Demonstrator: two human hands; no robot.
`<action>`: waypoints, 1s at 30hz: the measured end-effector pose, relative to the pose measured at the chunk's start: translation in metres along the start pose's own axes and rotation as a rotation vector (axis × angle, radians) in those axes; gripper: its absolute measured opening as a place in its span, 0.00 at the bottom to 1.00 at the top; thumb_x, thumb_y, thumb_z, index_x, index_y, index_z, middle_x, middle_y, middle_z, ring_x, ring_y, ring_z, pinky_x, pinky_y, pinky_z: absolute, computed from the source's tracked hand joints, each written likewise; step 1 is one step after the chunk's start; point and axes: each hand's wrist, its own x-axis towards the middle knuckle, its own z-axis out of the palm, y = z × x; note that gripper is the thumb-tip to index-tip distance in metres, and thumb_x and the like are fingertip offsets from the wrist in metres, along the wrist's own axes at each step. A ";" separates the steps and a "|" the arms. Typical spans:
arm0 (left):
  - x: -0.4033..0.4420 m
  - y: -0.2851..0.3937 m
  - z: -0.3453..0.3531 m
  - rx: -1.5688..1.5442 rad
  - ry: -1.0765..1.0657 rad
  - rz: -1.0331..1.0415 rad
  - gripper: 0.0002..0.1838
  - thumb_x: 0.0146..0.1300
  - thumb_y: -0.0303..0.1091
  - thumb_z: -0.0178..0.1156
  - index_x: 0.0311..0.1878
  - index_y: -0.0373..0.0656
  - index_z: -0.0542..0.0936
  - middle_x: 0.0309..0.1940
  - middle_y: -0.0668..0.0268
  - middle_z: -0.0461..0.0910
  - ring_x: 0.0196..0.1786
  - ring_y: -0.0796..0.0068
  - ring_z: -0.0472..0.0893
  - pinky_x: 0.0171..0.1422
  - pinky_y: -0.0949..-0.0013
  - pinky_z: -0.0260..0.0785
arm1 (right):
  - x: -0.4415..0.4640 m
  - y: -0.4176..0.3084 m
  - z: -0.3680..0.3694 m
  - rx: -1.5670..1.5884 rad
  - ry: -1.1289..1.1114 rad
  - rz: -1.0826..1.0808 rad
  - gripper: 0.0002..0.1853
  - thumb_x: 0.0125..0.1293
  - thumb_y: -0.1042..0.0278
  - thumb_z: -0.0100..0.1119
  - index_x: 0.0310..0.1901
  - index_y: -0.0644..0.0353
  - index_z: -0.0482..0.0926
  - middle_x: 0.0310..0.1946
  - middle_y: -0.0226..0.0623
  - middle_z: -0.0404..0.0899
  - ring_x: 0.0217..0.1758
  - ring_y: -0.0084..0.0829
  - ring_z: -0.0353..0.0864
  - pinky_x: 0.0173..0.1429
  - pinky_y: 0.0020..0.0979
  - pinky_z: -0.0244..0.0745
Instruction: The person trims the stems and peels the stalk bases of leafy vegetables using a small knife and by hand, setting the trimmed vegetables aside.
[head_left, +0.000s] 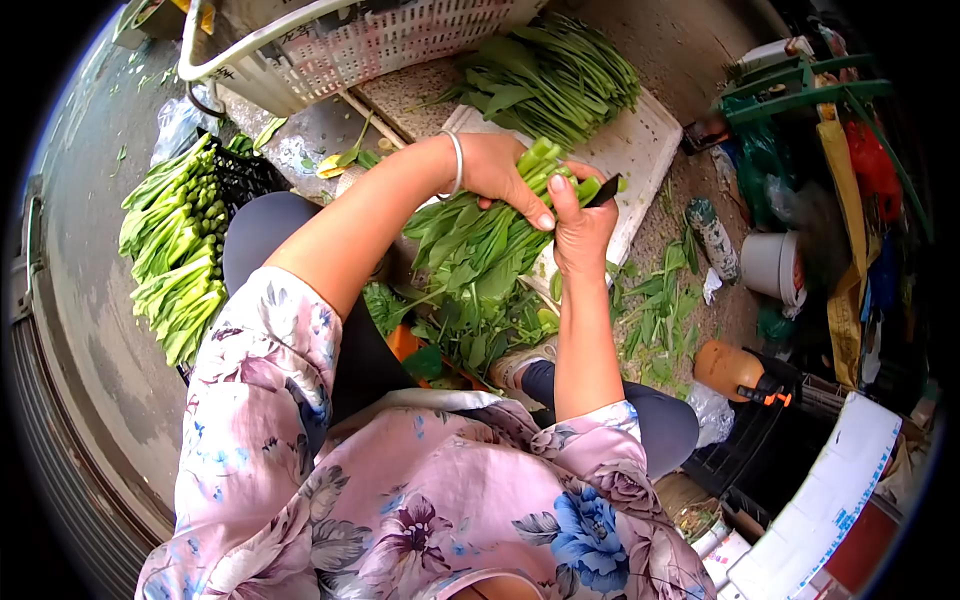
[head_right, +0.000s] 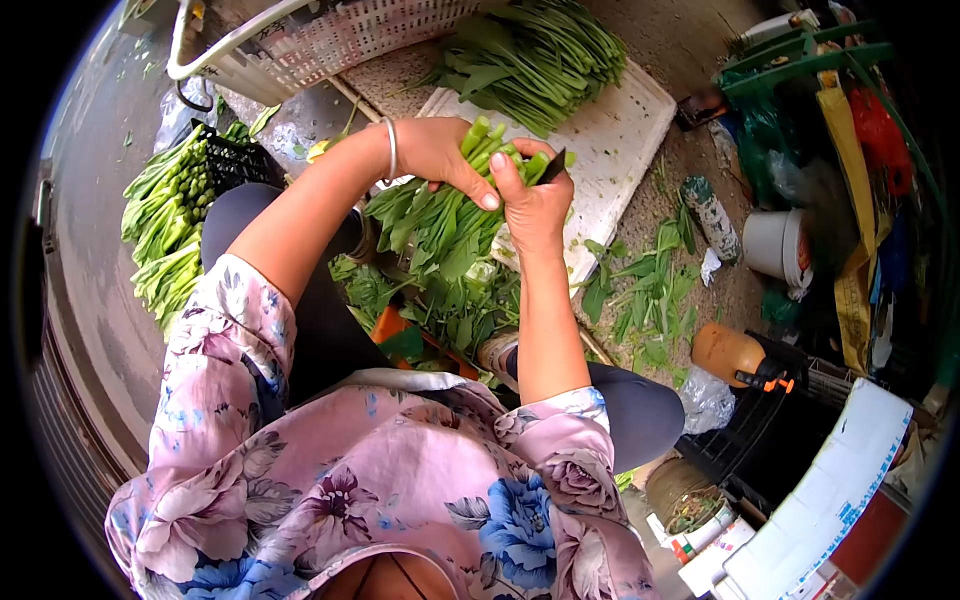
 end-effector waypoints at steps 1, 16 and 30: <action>0.007 0.000 0.003 0.049 -0.038 -0.005 0.28 0.36 0.58 0.70 0.28 0.40 0.79 0.20 0.67 0.75 0.18 0.75 0.70 0.21 0.73 0.61 | -0.001 0.002 -0.002 -0.011 0.024 -0.014 0.19 0.49 0.61 0.69 0.38 0.65 0.76 0.33 0.31 0.76 0.34 0.21 0.72 0.41 0.24 0.67; 0.029 0.017 0.030 -0.219 -0.146 0.497 0.24 0.37 0.32 0.72 0.40 0.37 0.76 0.35 0.62 0.78 0.42 0.69 0.75 0.47 0.69 0.67 | 0.006 -0.045 -0.023 -0.382 -0.124 -0.317 0.21 0.55 0.66 0.64 0.48 0.67 0.71 0.42 0.37 0.74 0.44 0.28 0.71 0.52 0.30 0.66; 0.017 0.036 0.056 -0.625 -0.134 0.336 0.14 0.38 0.20 0.65 0.33 0.35 0.78 0.28 0.57 0.79 0.29 0.63 0.79 0.34 0.63 0.74 | -0.010 -0.090 -0.013 -0.844 0.013 -0.448 0.24 0.61 0.52 0.56 0.48 0.66 0.73 0.45 0.38 0.75 0.45 0.29 0.72 0.53 0.29 0.66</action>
